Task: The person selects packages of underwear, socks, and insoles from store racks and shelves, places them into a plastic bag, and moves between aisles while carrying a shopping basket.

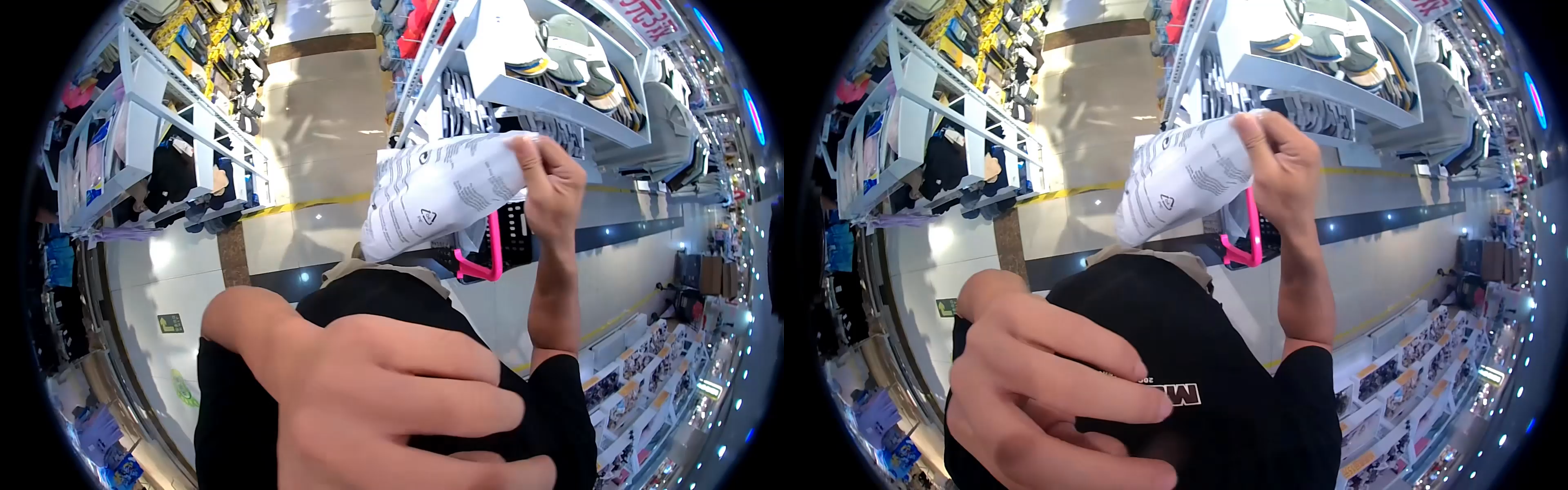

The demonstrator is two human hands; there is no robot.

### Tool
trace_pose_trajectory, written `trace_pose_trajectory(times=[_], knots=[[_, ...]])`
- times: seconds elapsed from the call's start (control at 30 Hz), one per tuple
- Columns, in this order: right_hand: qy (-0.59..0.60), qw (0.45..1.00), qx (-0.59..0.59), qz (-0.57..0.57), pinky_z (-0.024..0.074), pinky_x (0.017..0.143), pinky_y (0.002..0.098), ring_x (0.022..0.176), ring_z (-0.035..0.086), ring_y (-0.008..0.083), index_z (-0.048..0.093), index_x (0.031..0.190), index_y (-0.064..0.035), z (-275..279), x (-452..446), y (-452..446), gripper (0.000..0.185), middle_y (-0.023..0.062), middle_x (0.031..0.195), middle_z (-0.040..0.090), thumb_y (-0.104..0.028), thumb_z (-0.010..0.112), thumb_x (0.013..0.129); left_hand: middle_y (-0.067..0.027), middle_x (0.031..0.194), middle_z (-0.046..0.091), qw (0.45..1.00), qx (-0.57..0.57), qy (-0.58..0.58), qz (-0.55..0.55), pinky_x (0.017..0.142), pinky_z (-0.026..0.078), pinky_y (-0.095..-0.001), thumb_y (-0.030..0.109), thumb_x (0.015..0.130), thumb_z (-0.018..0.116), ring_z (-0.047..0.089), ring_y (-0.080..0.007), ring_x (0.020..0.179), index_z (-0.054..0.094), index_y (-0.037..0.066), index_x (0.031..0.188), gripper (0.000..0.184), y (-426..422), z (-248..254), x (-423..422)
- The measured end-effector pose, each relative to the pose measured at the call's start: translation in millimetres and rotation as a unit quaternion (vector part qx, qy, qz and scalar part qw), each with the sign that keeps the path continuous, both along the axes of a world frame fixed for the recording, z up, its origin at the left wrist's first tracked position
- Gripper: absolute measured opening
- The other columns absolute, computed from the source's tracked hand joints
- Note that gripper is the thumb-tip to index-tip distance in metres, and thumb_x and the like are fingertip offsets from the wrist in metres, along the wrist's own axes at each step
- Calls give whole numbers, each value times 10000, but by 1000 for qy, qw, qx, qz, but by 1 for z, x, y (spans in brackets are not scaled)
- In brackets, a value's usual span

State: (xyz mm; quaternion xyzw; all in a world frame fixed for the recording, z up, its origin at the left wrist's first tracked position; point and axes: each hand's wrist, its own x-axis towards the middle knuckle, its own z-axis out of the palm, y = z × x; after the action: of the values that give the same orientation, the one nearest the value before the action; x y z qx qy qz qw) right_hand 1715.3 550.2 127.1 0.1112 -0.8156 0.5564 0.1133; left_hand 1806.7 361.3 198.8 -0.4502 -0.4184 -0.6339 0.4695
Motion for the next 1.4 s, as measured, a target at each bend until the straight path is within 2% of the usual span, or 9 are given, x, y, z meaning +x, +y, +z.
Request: trace_pose_trajectory(times=[0.13, 0.27, 0.4, 0.57, 0.7, 0.87, 1.0, 1.27, 1.4], knots=[[32, 989, 135, 58, 298, 514, 302, 587, 328, 107, 475, 713, 19, -34, -9, -25, 339, 69, 611, 332, -143, 683, 927, -98, 919, 658, 983, -129, -37, -122, 593, 498, -309, 94, 821, 689, 607, -233, 711, 698, 30, 916, 115, -10, -2, 11], [124, 963, 220, 98, 417, 543, 377, 578, 523, 258, 634, 805, -25, -63, -4, -43, 153, 114, 658, 548, -153, 706, 846, -136, 888, 636, 909, -248, -293, -162, 634, 494, -329, 9, 787, 657, 597, -259, 705, 650, -37, 928, 148, -17, -42, -2], [150, 930, 312, 123, 461, 530, 373, 600, 587, 211, 695, 882, -151, -108, 24, -53, 84, 21, 685, 591, -153, 670, 802, -55, 745, 623, 697, -122, -705, -40, 580, 447, -258, 291, 876, 742, 524, -99, 634, 605, 4, 881, 319, -39, -187, -71], [135, 894, 372, 208, 416, 539, 364, 622, 560, 198, 688, 884, -154, -156, 61, -73, 90, 12, 682, 545, -228, 689, 833, -104, 759, 645, 477, -305, -823, -43, 546, 486, -289, 348, 846, 754, 615, -130, 637, 587, -32, 938, 425, -56, -250, -66], [93, 898, 356, 243, 444, 615, 376, 676, 595, 202, 637, 839, -140, -167, 82, -75, 152, 0, 712, 572, -282, 648, 889, -165, 807, 677, 432, -348, -826, -104, 457, 530, -314, 200, 879, 651, 643, -187, 533, 603, -75, 943, 287, -84, -297, -54], [31, 909, 364, 202, 451, 625, 387, 708, 618, 227, 648, 813, -128, -179, 87, -68, 182, 27, 710, 574, -292, 654, 891, -131, 979, 660, 503, 6, -853, -137, 714, 588, -378, 227, 1023, 532, 679, -225, 875, 608, -23, 1063, 264, -78, -338, -22], [-42, 905, 359, 225, 480, 632, 419, 734, 647, 251, 670, 791, -113, -191, 89, -69, 220, 49, 724, 611, -307, 648, 892, -32, 784, 596, 485, 208, -845, -89, 609, 490, -293, 275, 1059, 438, 592, -124, 705, 616, 38, 936, 321, -53, -334, -23], [-50, 905, 325, 269, 490, 682, 413, 762, 629, 283, 721, 764, -93, -168, 71, -67, 321, 63, 766, 638, -375, 648, 898, 42, 556, 407, 620, -27, -784, 0, 462, 305, -280, 370, 1064, 428, 368, -55, 523, 472, 68, 691, 482, -44, -330, -40], [-26, 973, 133, 188, 510, 829, 428, 965, 640, 335, 660, 1021, -39, -181, 35, -55, 160, 138, 1002, 682, -146, 599, 920, 45, 604, 403, 681, -173, -712, 4, 503, 325, -266, 374, 1064, 447, 372, -51, 583, 487, 44, 712, 484, -40, -285, -36]])
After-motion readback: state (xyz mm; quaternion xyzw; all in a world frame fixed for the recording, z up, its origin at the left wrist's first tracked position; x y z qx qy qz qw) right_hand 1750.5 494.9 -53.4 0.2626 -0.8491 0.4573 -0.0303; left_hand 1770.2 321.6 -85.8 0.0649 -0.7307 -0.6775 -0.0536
